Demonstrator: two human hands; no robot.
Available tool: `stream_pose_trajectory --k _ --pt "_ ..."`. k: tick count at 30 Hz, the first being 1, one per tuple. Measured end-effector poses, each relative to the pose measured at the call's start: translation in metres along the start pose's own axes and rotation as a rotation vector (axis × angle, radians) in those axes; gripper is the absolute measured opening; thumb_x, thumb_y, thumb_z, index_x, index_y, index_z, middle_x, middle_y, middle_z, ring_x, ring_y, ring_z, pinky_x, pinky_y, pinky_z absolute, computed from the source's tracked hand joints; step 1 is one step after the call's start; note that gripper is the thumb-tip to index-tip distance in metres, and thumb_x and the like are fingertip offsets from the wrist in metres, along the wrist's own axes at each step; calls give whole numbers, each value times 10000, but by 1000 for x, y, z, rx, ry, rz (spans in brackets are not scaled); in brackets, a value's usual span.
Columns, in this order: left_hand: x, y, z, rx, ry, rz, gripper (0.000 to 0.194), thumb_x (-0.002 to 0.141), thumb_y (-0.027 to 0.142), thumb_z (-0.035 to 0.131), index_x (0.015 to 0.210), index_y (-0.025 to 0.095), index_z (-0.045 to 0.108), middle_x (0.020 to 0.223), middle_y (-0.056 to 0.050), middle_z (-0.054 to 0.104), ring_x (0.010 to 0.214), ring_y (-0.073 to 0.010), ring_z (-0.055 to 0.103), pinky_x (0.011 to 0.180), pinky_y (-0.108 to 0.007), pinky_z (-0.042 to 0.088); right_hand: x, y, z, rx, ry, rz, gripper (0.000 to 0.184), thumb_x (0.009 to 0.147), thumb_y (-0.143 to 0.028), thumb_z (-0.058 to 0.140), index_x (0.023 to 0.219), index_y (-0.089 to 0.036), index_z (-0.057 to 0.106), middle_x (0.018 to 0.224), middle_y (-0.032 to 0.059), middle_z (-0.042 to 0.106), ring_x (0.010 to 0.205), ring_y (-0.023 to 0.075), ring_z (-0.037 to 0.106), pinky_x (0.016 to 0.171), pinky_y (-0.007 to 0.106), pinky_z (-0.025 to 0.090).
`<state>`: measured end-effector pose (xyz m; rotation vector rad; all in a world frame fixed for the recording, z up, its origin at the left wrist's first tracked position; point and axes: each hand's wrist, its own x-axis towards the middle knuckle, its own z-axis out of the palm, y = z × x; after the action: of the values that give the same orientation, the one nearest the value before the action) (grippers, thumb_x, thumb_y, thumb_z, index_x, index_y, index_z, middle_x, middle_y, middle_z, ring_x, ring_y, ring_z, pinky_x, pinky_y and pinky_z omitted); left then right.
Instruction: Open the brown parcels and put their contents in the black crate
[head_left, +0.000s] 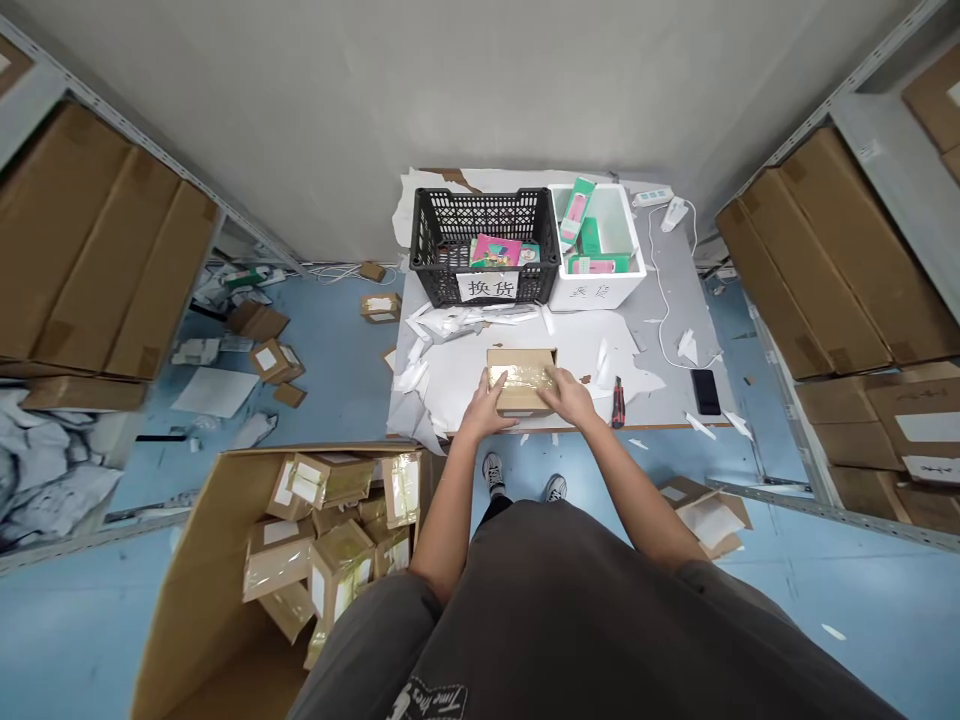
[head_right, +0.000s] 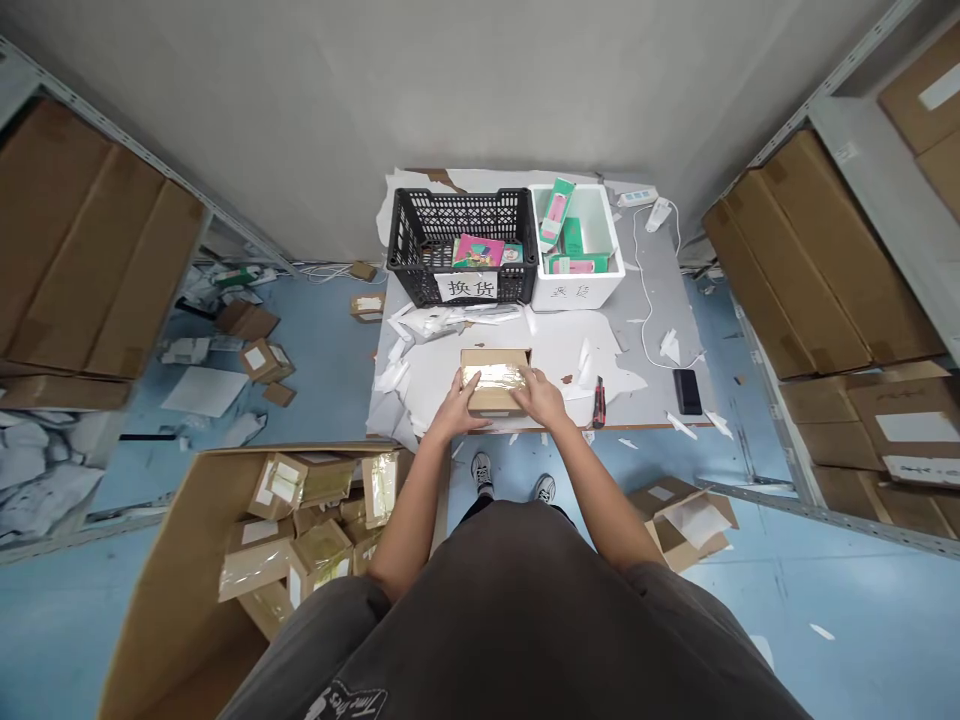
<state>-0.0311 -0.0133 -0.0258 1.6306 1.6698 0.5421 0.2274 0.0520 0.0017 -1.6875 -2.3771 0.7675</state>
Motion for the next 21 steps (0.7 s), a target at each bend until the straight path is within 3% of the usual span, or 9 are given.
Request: stream_pose_trajectory --k 3,5,7,13,18,21 --pt "-2 -1 8 -2 75 15 1080 782 423 932 1686 331 348 1796 -142 95 1610 -404 311 1243 -495 418 -16 5 11 9 -107 -43 917 899 -551 795 1678 -337 360 1695 166 326 1301 362 632 1028 451 548" --pt "-1 -2 12 1 101 26 1008 817 379 908 1672 327 376 1789 -141 131 1601 -393 335 1235 -490 432 -17 7 17 34 -132 -27 981 884 -448 833 1702 -357 298 1669 172 336 1241 344 667 1005 445 557" --pt "-1 -3 14 0 126 14 959 833 372 895 1656 333 404 1780 -136 179 1577 -388 383 1206 -483 470 -14 9 22 63 -123 -12 933 914 -355 805 1700 -359 303 1606 161 397 1184 315 690 997 427 556" --pt "3 -1 12 -45 211 30 843 883 418 844 1624 294 462 1522 -127 598 1416 -333 585 1174 -459 503 -1 13 13 111 -109 -40 879 908 -321 816 1669 -364 378 1500 125 490 1163 297 682 992 398 543" --pt "27 10 -12 -92 277 -47 821 826 468 883 1560 323 543 1477 -86 667 1339 -352 647 1154 -473 513 20 15 -9 213 -22 -120 684 978 -383 720 1613 -334 470 1477 100 588 1276 306 626 1081 436 507" --pt "50 14 -21 -163 381 -87 926 893 463 808 1679 323 338 1530 -87 626 1367 -329 629 1183 -482 486 46 15 -12 279 28 -99 667 1003 -404 661 1628 -315 447 1484 98 620 1256 314 633 1085 473 509"
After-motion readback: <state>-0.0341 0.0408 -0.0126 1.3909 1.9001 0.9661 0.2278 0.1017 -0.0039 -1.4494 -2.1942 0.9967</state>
